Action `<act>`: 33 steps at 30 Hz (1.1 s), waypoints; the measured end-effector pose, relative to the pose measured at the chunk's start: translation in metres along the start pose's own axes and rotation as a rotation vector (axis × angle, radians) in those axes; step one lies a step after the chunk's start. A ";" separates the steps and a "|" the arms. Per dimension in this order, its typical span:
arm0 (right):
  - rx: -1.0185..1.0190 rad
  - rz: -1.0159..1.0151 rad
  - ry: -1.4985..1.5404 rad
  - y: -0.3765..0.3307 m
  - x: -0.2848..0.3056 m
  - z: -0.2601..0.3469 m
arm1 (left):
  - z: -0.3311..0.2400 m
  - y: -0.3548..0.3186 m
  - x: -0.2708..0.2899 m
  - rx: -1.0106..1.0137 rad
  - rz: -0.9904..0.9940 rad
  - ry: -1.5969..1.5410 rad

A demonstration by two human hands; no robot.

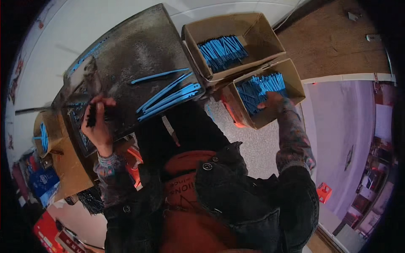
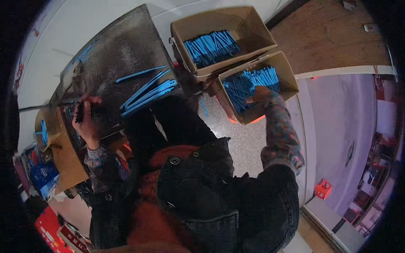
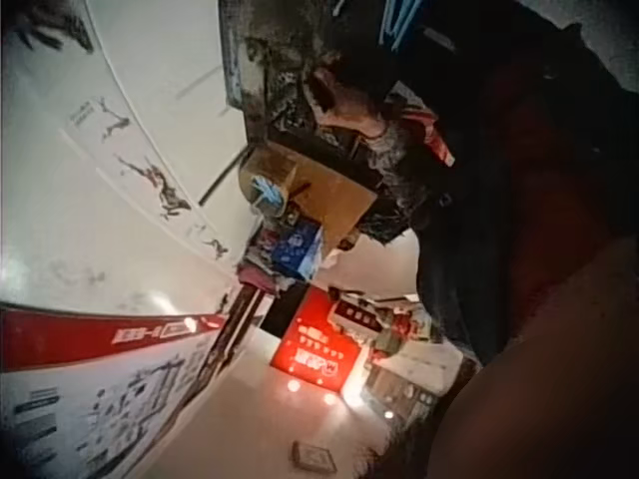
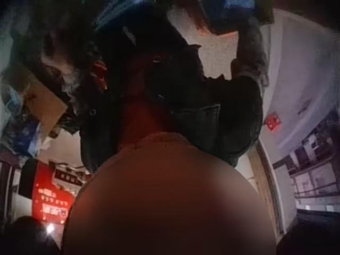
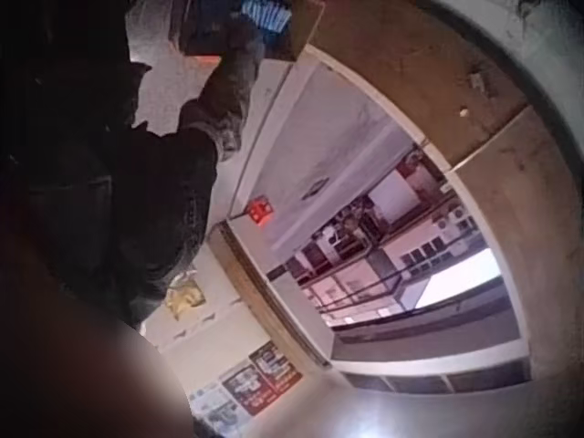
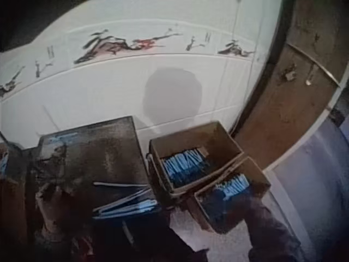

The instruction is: Manually assembling blue plastic tubes using a production machine on a factory floor.

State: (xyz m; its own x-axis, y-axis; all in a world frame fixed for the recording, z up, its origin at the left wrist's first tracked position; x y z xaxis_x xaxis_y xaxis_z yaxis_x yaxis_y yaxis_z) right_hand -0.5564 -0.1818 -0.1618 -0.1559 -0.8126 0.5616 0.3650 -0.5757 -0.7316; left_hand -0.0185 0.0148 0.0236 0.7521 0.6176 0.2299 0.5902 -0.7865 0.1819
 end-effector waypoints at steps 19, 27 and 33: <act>-0.193 -0.588 -0.195 0.146 -0.126 -0.056 | 0.000 -0.026 -0.007 -0.005 -0.100 0.198; -0.265 -0.468 -0.041 0.101 -0.069 -0.043 | -0.003 -0.028 -0.005 -0.016 -0.096 0.157; 0.163 -0.733 0.425 0.058 -0.028 -0.097 | -0.004 -0.013 -0.003 0.000 -0.077 -0.034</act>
State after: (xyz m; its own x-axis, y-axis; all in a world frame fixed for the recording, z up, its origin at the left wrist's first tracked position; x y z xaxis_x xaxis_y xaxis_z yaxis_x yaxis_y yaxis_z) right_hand -0.6200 -0.2015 -0.2578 -0.7220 -0.2247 0.6544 0.1596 -0.9744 -0.1584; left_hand -0.0301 0.0233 0.0242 0.7142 0.6756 0.1830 0.6464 -0.7369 0.1977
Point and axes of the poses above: each hand's wrist, its own y-axis towards the middle knuckle, its own x-axis out of the back of the hand, z = x × y, the point moved 3 cm from there along y, towards the middle knuckle, and after that the axes turned 3 degrees about x, right-handed, at the moved point
